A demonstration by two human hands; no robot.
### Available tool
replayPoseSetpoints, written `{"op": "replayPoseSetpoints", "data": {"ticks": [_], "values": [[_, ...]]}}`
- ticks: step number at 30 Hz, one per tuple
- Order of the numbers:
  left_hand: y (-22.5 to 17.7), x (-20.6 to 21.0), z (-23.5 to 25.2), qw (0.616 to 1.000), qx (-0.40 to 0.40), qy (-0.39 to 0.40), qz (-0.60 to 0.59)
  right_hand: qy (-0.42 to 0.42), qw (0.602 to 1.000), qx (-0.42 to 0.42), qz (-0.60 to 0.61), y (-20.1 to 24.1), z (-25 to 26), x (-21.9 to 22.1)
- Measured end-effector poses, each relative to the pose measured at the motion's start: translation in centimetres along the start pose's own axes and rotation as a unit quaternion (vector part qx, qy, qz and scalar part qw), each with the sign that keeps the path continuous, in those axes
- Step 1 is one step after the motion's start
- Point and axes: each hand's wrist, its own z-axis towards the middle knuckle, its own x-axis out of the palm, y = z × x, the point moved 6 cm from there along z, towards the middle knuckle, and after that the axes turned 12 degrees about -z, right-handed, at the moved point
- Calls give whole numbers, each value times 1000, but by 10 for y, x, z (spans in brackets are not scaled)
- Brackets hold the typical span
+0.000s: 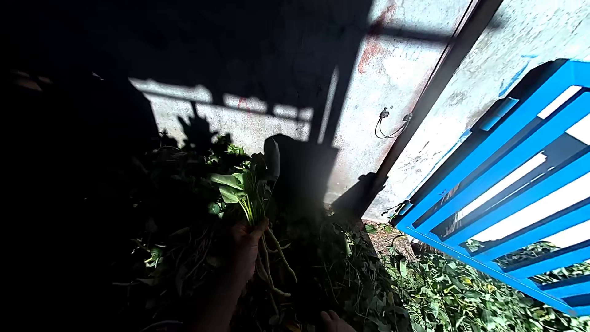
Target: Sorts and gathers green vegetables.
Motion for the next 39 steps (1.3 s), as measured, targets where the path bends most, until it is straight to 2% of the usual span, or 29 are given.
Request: {"op": "replayPoseSetpoints", "data": {"ticks": [2,4,7,9,11,13,15,17,19,24,27,28,29,30,32,33,34,36,39], "values": [[14,13,-7,998,-29,52,-2,-177,973,-67,130,19,3,-53],[25,23,-17,994,-37,100,10,-311,902,-121,274,37,8,-90],[32,31,-32,987,-10,147,63,-404,814,-107,404,56,25,-119],[33,34,-38,984,14,159,80,-401,775,-86,481,62,34,-127],[32,36,-42,982,26,167,84,-375,717,-72,583,67,43,-126],[32,36,-44,980,30,175,88,-306,657,-63,686,71,49,-120],[34,37,-43,978,30,189,88,-246,613,-53,749,75,52,-114],[39,36,-41,975,8,206,86,-218,584,-48,781,76,54,-109],[43,36,-41,973,-23,219,75,-203,574,-51,792,76,55,-105],[52,37,-42,957,-123,259,46,-180,593,-26,784,79,58,-101],[58,34,-41,958,-162,238,10,-121,588,-42,799,82,68,-96],[59,33,-41,961,-165,222,7,-97,603,-57,789,82,74,-91],[57,31,-40,966,-162,204,12,-88,638,-64,763,79,84,-82],[54,29,-39,970,-158,184,21,-104,697,-57,707,69,97,-70],[43,24,-36,978,-149,145,28,-165,854,30,493,23,127,-34],[38,22,-34,982,-141,126,23,-149,910,96,374,-3,140,-12],[33,20,-31,985,-130,110,17,-112,940,162,277,-29,149,11],[25,16,-27,990,-106,88,8,-53,954,255,147,-73,156,51],[21,15,-21,995,-77,71,5,-32,963,262,53,-107,154,86]]}}
